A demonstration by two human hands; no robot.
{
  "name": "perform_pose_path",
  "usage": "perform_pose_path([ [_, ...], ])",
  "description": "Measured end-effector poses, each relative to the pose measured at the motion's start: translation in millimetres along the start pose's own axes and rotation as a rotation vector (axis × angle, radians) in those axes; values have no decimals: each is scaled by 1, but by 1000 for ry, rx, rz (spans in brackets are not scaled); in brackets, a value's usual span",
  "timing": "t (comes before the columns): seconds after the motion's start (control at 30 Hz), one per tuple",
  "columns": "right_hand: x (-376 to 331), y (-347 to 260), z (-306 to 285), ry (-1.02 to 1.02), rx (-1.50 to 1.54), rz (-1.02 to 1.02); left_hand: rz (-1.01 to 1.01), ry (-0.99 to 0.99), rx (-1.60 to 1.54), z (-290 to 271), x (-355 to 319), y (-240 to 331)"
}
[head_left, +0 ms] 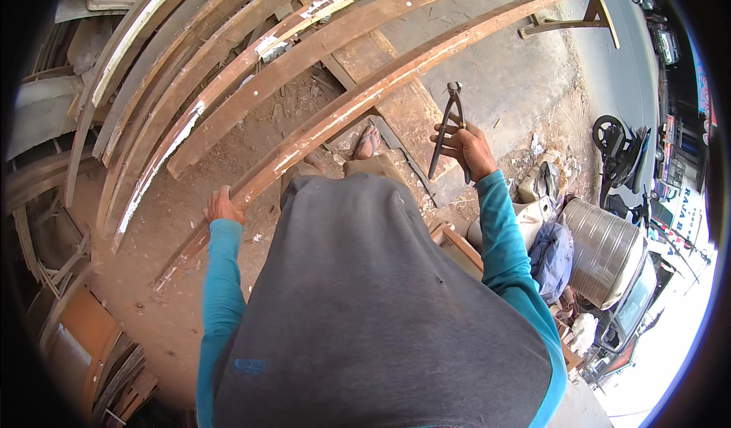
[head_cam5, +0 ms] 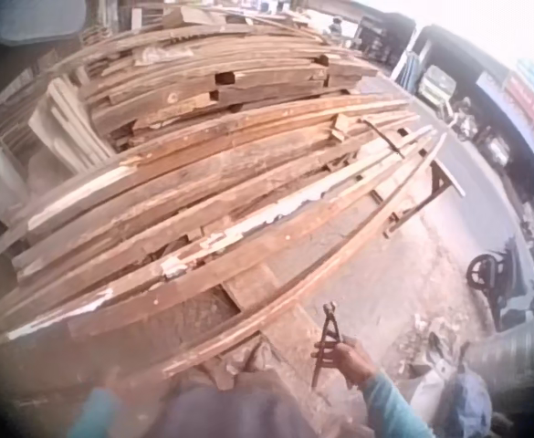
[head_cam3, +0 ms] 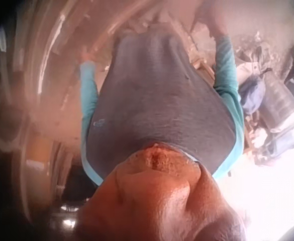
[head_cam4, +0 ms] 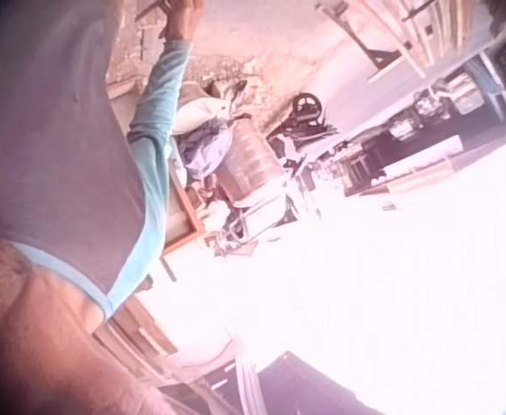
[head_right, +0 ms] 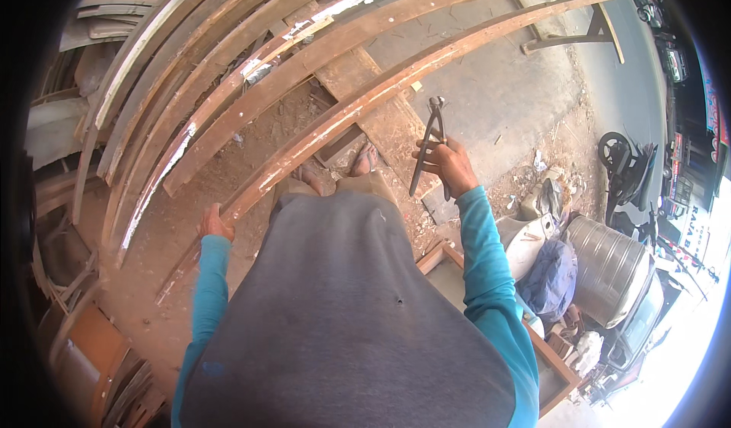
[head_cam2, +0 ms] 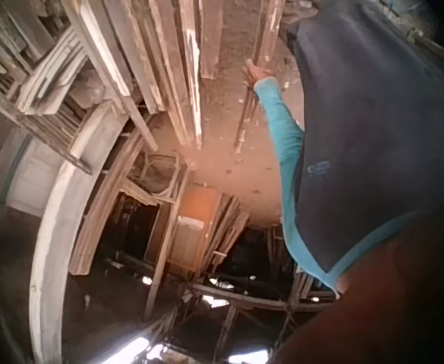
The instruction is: The person removes nails from wooden planks using pincers, holding and shifting the planks by hand to extract embedded nails along their length.
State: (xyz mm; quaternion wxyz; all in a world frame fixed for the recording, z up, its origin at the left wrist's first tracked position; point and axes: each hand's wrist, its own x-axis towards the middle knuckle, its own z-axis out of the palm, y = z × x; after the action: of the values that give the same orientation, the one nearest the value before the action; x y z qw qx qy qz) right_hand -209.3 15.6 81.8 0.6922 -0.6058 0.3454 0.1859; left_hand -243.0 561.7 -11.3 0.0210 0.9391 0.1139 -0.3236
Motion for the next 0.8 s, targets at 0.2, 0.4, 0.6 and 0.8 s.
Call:
perform_pose_path([
  [0.2, -6, 2, 20, -462, -125, 166, -69, 238, 8, 23, -14, 4],
  [0.4, 11, -4, 41, -516, -249, 221, -39, 276, 17, 26, -26, 11],
  [0.6, 18, -4, 37, -480, -226, 297, -24, 327, 25, 28, -27, 10],
  [0.8, -2, 11, 75, -293, 14, 428, -52, 309, 4, 28, -28, 9],
])
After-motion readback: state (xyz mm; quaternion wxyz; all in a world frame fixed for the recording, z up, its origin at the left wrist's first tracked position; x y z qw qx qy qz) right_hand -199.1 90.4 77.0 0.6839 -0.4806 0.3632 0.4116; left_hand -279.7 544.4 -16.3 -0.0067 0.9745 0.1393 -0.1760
